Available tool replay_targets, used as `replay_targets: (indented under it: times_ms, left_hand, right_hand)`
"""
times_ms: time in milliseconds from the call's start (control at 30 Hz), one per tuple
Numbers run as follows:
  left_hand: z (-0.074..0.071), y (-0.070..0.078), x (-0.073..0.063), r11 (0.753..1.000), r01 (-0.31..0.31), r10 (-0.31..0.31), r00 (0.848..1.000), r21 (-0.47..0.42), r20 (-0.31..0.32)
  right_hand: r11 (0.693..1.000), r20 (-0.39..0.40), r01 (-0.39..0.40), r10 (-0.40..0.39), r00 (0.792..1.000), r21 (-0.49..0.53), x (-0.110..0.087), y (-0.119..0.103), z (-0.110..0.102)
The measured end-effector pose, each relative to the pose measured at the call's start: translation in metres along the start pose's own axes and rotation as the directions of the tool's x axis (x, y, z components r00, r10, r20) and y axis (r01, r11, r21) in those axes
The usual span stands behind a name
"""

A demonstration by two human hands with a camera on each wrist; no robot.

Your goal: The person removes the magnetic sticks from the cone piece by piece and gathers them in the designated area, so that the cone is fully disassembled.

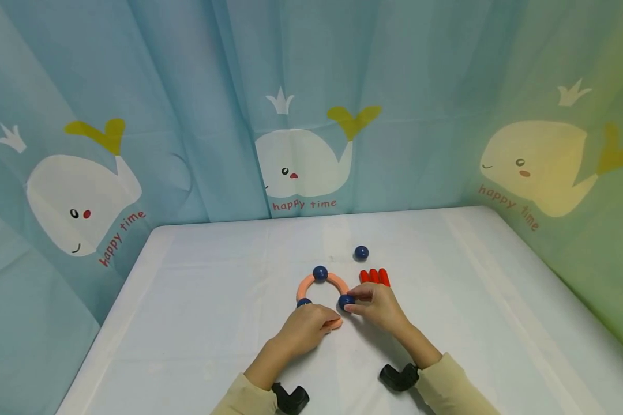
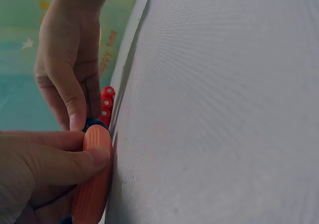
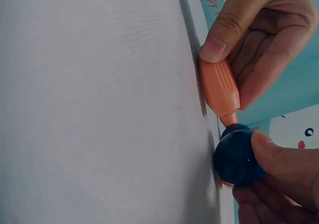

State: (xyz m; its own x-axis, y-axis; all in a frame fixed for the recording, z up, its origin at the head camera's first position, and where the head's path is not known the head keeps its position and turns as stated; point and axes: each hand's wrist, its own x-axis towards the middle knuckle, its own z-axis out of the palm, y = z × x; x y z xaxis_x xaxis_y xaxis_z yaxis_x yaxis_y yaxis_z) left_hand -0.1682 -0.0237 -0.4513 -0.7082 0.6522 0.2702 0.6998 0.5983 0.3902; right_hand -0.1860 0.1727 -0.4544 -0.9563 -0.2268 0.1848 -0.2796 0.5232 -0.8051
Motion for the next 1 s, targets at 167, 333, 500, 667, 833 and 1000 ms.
replay_targets:
  times_ms: [167,333,500,667,833,1000]
  left_hand:
    - [0.000,0.001,0.000,1.000,0.005,-0.005,1.000,0.000,0.002]
    - [0.002,0.000,0.000,1.000,0.022,-0.022,1.000,-0.003,0.016]
    - [0.003,0.000,0.001,1.000,0.021,-0.020,1.000,-0.016,0.021]
    - [-0.003,-0.005,0.001,0.997,-0.034,0.032,0.999,-0.066,-0.028]
    - [-0.020,-0.019,-0.005,0.995,0.030,-0.033,0.999,-0.098,-0.033]
    - [-0.033,-0.033,-0.012,0.989,0.096,-0.095,0.995,-0.114,0.013]
  right_hand:
    - [1.000,-0.002,-0.009,0.009,1.000,-0.008,0.003,0.000,0.000]
    - [0.999,0.010,-0.038,0.038,0.999,0.006,0.008,-0.002,0.001]
    - [0.997,0.003,-0.075,0.075,0.997,-0.002,0.008,-0.002,0.000]
    - [0.998,-0.089,-0.032,0.028,0.996,-0.045,0.004,-0.006,-0.004]
    - [0.999,-0.107,0.046,-0.048,0.993,-0.025,0.000,-0.016,-0.007]
    - [0.994,0.081,0.100,-0.102,0.991,0.031,-0.005,-0.022,-0.003]
